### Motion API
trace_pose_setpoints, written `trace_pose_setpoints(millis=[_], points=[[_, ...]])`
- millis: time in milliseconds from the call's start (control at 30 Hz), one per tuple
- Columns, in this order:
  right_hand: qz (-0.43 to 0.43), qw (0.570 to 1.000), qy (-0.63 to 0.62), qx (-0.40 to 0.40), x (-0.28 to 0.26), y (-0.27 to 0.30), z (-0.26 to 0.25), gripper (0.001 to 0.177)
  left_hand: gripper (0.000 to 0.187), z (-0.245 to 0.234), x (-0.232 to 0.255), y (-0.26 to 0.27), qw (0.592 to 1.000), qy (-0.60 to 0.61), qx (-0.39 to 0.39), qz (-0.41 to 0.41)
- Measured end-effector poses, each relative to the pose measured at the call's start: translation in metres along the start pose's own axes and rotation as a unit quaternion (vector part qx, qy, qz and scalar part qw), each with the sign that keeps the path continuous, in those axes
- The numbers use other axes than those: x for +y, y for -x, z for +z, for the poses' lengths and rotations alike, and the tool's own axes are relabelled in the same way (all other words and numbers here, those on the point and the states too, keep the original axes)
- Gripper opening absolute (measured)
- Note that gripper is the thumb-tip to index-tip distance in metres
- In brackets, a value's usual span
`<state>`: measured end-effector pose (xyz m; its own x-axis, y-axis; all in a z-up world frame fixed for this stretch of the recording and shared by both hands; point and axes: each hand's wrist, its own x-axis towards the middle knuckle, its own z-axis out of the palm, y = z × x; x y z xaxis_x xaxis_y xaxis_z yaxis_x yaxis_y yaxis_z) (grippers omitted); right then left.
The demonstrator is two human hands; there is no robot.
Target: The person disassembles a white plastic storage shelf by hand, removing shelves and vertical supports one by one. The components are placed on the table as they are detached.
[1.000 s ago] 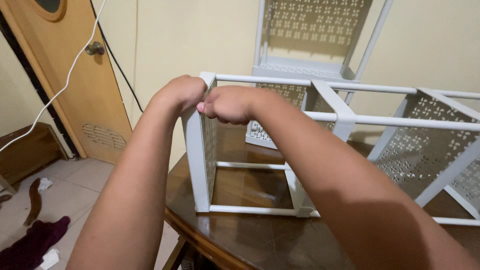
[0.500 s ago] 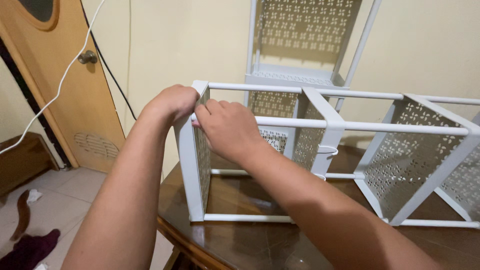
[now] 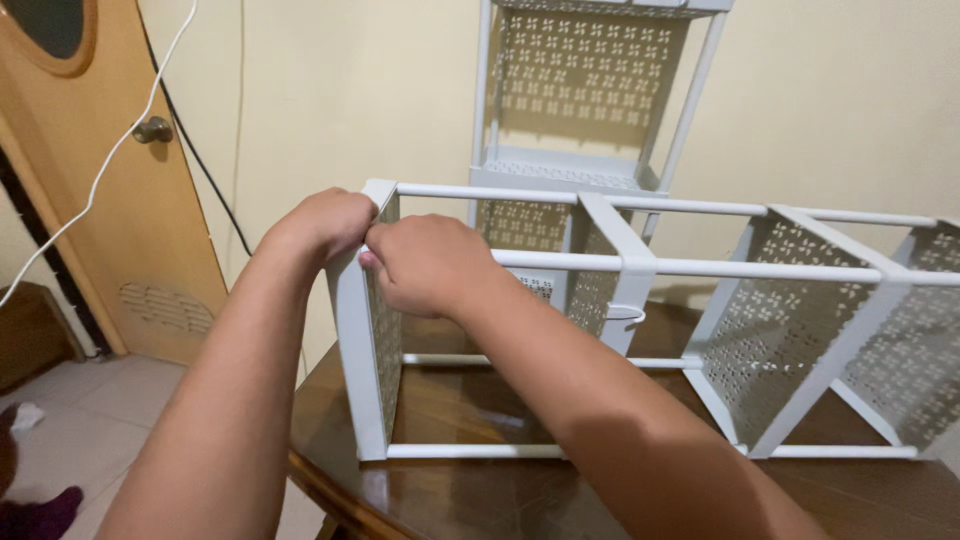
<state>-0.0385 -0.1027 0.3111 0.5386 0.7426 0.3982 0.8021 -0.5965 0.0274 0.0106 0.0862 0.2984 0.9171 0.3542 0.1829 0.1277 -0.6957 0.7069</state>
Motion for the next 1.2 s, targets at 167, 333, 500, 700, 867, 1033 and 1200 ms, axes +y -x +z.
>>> trace_pose_setpoints(millis=[167,333,500,700,867,1033,1200], points=[[-0.031,0.994,-0.072,-0.070,0.018,-0.026,0.010,0.037,0.038,0.001,-0.007,-0.008,0.999,-0.052,-0.003,0.014],[-0.036,0.962,-0.193,-0.191,0.036,-0.059,0.019,0.041,0.037,0.001,-0.011,-0.012,1.000,-0.020,-0.009,0.005],[0.055,0.932,-0.237,-0.269,0.041,-0.061,0.017,0.045,0.036,-0.001,-0.007,-0.008,1.000,-0.007,-0.016,-0.020],[-0.088,0.991,-0.093,0.049,0.025,-0.020,0.021,0.024,0.038,0.000,-0.002,0.002,0.999,0.013,-0.020,-0.033],[-0.085,0.990,-0.014,0.112,0.010,0.008,0.014,0.021,0.039,-0.002,0.001,0.004,0.999,-0.020,-0.011,-0.033],[-0.102,0.986,-0.012,0.134,0.006,0.012,0.009,0.024,0.040,0.000,-0.003,0.001,1.000,-0.001,-0.010,-0.014],[-0.064,0.995,-0.003,0.077,0.004,0.009,0.004,0.025,0.039,0.002,-0.006,-0.004,1.000,0.007,-0.006,-0.011]])
